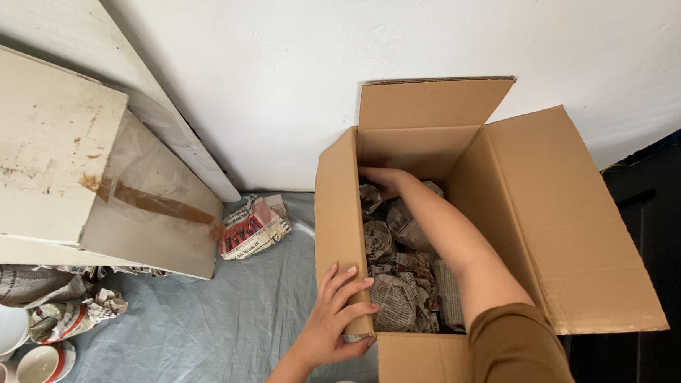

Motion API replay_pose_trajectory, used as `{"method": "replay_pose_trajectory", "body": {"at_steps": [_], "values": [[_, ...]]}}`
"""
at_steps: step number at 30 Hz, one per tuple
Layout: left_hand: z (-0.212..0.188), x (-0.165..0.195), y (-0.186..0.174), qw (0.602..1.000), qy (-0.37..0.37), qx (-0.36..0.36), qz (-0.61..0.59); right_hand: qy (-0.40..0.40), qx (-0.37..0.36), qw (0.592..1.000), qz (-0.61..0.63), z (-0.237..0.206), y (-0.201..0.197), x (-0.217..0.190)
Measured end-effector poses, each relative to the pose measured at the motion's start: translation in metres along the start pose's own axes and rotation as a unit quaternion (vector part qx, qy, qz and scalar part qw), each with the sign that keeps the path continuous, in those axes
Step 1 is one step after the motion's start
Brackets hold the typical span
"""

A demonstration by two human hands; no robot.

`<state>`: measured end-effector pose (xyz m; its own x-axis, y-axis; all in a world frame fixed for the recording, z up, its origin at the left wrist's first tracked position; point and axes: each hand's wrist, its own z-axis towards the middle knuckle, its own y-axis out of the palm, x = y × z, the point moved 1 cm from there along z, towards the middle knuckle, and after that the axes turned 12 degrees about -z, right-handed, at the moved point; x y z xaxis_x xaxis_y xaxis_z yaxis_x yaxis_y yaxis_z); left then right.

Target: The person wraps ceramic bowls and cups in sheets of newspaper, folds the paper around each item, and places the wrapped pieces into a cardboard box. They take items one at a time from the table and a nearby shelf while packing.

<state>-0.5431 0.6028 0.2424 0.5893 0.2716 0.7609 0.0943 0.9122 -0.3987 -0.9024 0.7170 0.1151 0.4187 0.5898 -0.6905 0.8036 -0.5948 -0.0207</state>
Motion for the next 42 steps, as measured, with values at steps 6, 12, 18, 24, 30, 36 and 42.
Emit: {"method": "replay_pose_trajectory", "body": {"at_steps": [6,12,18,24,30,36,42], "values": [[-0.003,-0.004,0.003,1.0,-0.003,0.008,-0.008,-0.117,0.254,0.931,-0.233,-0.014,0.021,0.028],[-0.004,-0.003,0.003,1.0,-0.012,0.004,-0.003,-0.101,0.42,0.883,-0.182,0.019,0.033,0.043],[-0.004,0.011,-0.012,1.0,-0.016,0.007,0.0,-0.08,0.418,0.893,-0.143,0.015,0.039,0.028],[-0.012,0.022,-0.023,1.0,-0.009,-0.005,0.023,-0.104,0.397,0.796,-0.444,-0.023,0.063,0.024],[-0.02,0.02,-0.026,0.999,-0.021,-0.007,0.028,-0.194,0.401,0.78,-0.439,-0.035,0.103,0.046],[-0.024,0.022,-0.032,0.999,-0.028,-0.011,0.026,-0.076,0.393,0.772,-0.494,-0.009,0.103,0.048],[-0.032,0.036,-0.047,0.999,-0.005,-0.018,0.047,0.022,0.325,0.714,-0.619,-0.025,0.108,0.005]]}}
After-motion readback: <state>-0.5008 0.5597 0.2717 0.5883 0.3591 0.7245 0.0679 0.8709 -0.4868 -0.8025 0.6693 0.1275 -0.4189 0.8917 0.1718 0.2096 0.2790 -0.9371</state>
